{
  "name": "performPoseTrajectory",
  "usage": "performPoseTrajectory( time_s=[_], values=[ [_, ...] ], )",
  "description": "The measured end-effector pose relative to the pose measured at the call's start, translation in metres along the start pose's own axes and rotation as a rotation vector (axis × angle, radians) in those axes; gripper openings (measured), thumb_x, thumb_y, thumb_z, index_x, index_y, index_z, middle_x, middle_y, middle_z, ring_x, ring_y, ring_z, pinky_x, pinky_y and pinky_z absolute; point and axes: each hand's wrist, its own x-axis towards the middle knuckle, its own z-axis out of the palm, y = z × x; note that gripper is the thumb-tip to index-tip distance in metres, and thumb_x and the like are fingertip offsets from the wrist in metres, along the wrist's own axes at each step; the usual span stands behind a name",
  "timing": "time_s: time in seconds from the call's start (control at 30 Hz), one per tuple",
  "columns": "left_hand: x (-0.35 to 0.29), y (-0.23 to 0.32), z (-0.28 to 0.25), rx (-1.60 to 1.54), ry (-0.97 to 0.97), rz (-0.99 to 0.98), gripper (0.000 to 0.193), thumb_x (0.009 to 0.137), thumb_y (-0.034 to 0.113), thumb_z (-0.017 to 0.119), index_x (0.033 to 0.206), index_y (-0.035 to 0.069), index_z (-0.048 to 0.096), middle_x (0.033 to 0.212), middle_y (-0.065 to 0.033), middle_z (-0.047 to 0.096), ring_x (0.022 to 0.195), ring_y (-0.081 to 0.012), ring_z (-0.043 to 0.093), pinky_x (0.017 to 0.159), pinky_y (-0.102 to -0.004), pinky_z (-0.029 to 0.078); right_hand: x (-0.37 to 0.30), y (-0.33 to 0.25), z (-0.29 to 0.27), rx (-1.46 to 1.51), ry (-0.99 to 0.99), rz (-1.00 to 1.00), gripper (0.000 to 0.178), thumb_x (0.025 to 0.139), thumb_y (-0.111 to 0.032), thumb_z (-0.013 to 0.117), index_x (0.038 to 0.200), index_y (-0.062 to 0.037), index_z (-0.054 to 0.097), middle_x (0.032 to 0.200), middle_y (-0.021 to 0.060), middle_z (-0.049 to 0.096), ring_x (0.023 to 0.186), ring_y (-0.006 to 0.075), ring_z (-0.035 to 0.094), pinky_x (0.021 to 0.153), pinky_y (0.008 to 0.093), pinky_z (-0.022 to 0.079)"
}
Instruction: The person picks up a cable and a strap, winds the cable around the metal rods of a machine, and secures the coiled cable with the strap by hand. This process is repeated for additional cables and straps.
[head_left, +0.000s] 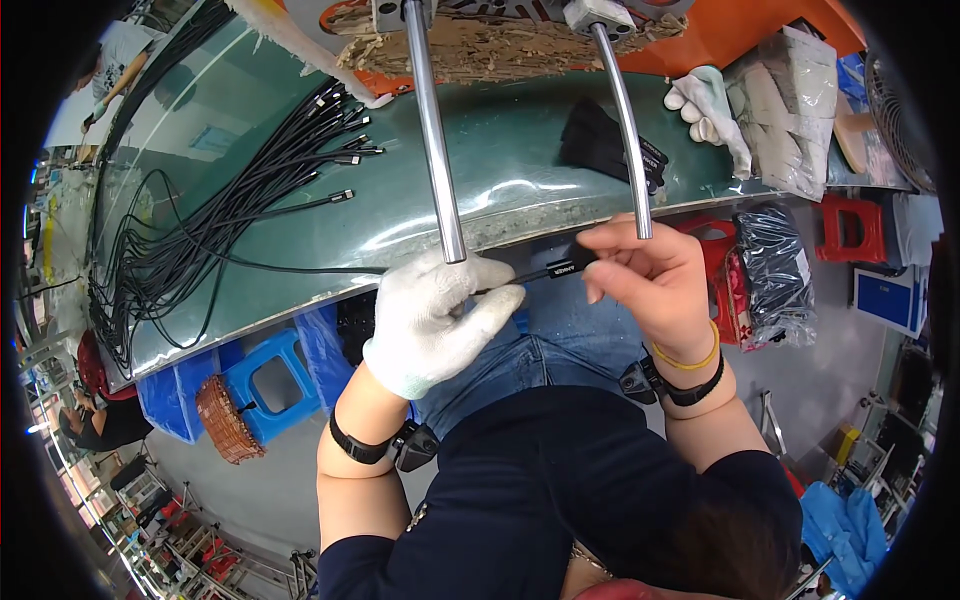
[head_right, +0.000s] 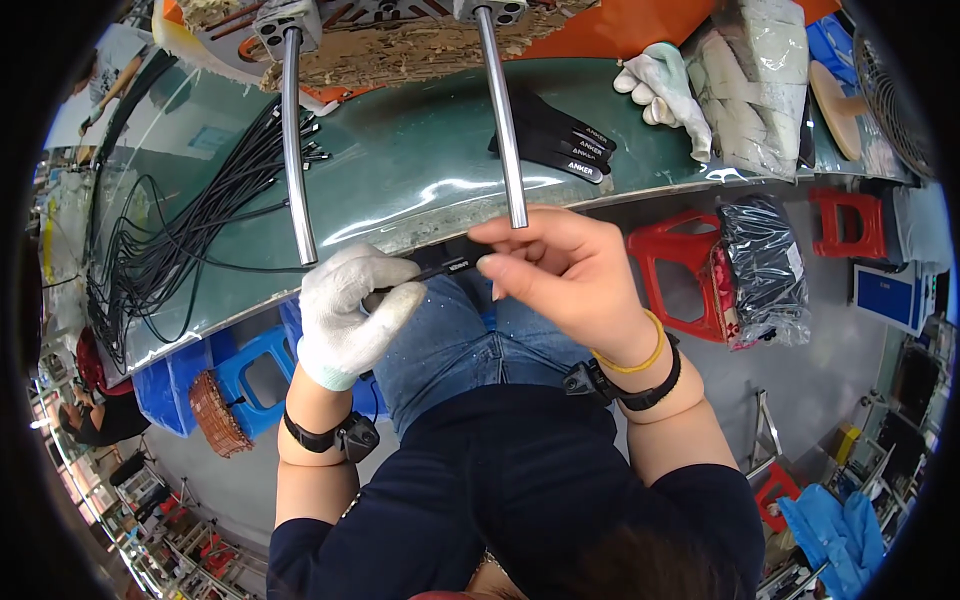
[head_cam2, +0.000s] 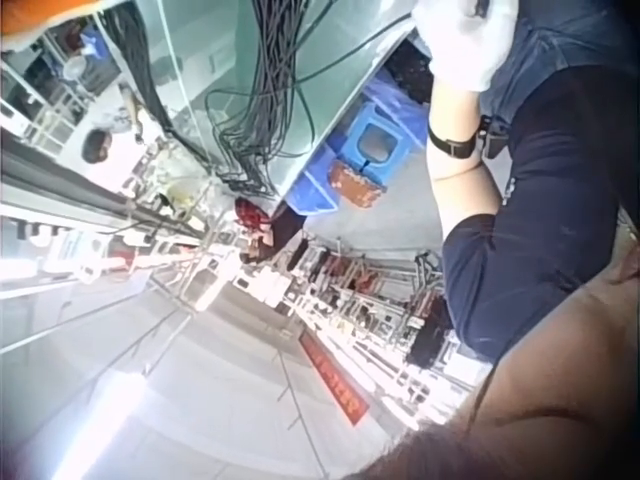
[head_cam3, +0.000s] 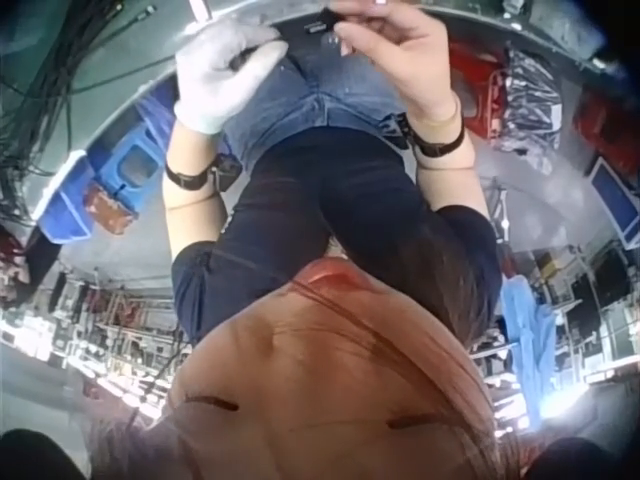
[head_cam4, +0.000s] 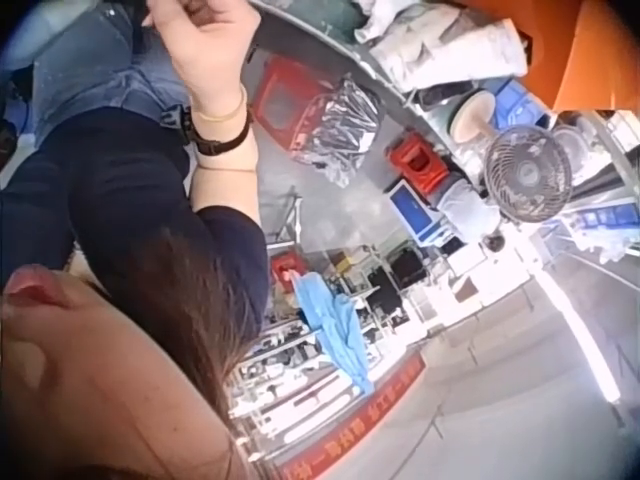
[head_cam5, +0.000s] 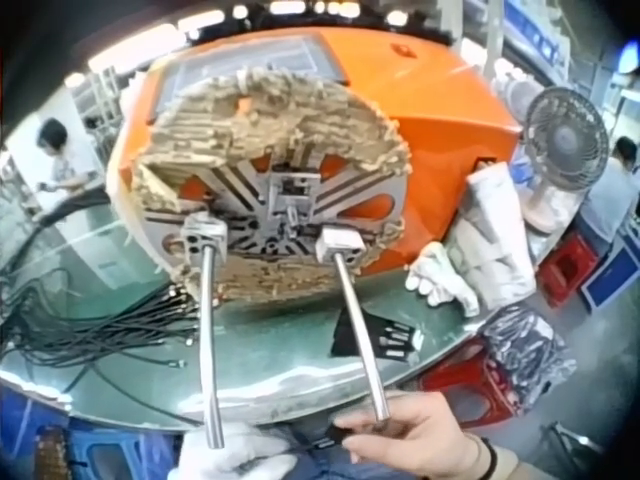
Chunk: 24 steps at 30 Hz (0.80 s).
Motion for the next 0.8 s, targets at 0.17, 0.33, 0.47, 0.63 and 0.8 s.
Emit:
performPoseTrajectory(
  time_s=[0.17,0.33,0.47,0.63,0.8],
  values=[
    [-0.001,0.039,-0.003,-0.249,-0.088,-0.100,0.019,0.071,0.014,0.068,0.085,0.004,0.062,0.063,-0.0080,0.056,0.051,-0.0198,0.054,0.047,-0.0298,0.043,0.007,-0.025,0.015,-0.528,-0.363,-0.524,0.026,0.068,0.008,0.064,0.093,0.0040,0.064,0.072,0.0104,0.060,0.061,0.0190,0.058,0.055,0.0256,0.045],
    [0.032,0.091,-0.048,0.190,-0.124,0.146,0.016,0.069,0.004,0.065,0.084,0.001,0.062,0.073,-0.0105,0.059,0.062,-0.0219,0.057,0.056,-0.0286,0.044,0.027,-0.083,0.012,-0.611,-0.391,-0.666,0.023,0.068,0.004,0.064,0.091,0.0034,0.065,0.074,0.0104,0.061,0.061,0.0192,0.058,0.055,0.0245,0.045],
    [0.074,0.068,-0.055,0.491,0.193,0.377,0.017,0.072,0.006,0.066,0.087,0.001,0.062,0.076,-0.0093,0.059,0.067,-0.0226,0.058,0.060,-0.0277,0.046,0.065,-0.085,0.003,-0.531,-0.151,-0.470,0.016,0.076,-0.004,0.066,0.091,0.0027,0.065,0.071,0.0077,0.062,0.061,0.0123,0.057,0.054,0.0217,0.045],
    [0.093,0.036,-0.060,0.570,0.409,0.374,0.013,0.077,0.010,0.063,0.089,0.005,0.063,0.073,-0.0083,0.057,0.064,-0.0224,0.058,0.057,-0.0292,0.046,0.107,-0.068,-0.013,-0.141,0.079,-0.323,0.015,0.081,-0.007,0.062,0.092,0.0025,0.065,0.074,0.0063,0.062,0.061,0.0081,0.057,0.055,0.0193,0.044],
    [0.080,0.011,-0.074,0.616,0.448,0.247,0.012,0.078,0.012,0.063,0.089,0.011,0.065,0.070,-0.0058,0.056,0.060,-0.0222,0.056,0.056,-0.0297,0.045,0.115,-0.067,-0.001,-0.316,0.143,-0.317,0.019,0.082,-0.008,0.062,0.097,0.0023,0.064,0.069,0.0035,0.060,0.057,0.0053,0.052,0.052,0.0169,0.040]
  ],
)
